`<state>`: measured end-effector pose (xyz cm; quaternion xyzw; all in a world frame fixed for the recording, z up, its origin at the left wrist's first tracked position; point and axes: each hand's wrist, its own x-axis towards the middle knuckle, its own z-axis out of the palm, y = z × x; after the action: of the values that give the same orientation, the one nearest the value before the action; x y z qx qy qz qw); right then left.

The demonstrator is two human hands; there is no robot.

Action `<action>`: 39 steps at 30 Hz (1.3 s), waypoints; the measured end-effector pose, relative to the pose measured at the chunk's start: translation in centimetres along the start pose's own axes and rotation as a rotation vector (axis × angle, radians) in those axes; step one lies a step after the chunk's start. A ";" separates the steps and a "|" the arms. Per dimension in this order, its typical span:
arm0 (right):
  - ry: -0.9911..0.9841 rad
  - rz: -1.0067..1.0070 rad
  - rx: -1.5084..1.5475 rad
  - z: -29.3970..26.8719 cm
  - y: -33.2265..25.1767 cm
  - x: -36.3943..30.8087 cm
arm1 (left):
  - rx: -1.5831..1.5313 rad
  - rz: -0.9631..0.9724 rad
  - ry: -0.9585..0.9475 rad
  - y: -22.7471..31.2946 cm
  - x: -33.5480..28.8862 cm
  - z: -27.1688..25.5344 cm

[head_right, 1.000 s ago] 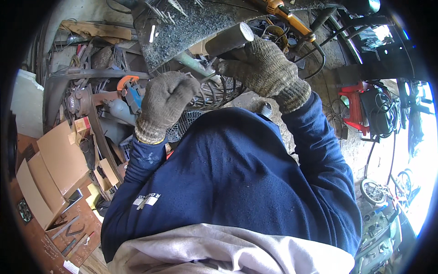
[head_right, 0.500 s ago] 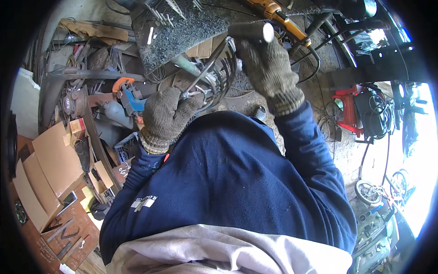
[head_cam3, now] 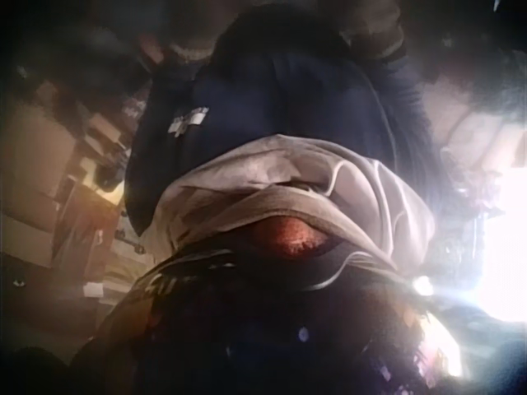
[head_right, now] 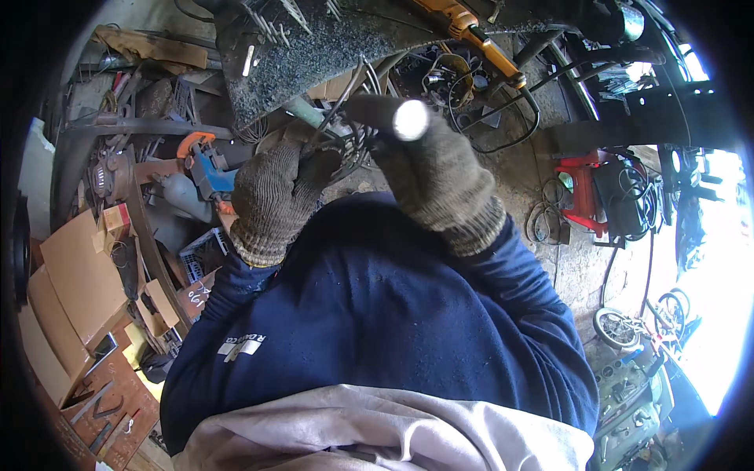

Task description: The person hammers a curved metal cage structure by hand using a small hammer, turning the object over several times to strike different points on the metal bars.

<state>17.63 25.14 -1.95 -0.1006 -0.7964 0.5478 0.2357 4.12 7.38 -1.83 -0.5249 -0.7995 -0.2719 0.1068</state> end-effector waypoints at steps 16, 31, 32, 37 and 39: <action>0.050 0.037 0.148 -1.1 -1.9 -0.4 | 0.023 0.058 -0.069 -0.8 1.2 -1.0; 0.155 0.130 0.286 -1.1 -1.0 0.2 | -0.195 -0.119 -0.111 -0.7 1.6 -2.8; 0.113 0.159 0.230 -2.0 -0.6 1.0 | -0.245 -0.150 -0.140 -1.1 1.7 -3.2; 0.140 0.080 0.416 -2.3 2.4 3.4 | -0.503 -0.205 -0.173 -0.8 2.7 -5.2; 0.171 0.066 0.396 -2.4 2.4 4.1 | -0.546 -0.231 -0.185 -0.7 2.9 -5.7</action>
<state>14.95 29.77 -2.39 -0.1243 -0.6465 0.6905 0.2997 1.63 6.33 4.00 -0.4623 -0.7576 -0.4382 -0.1428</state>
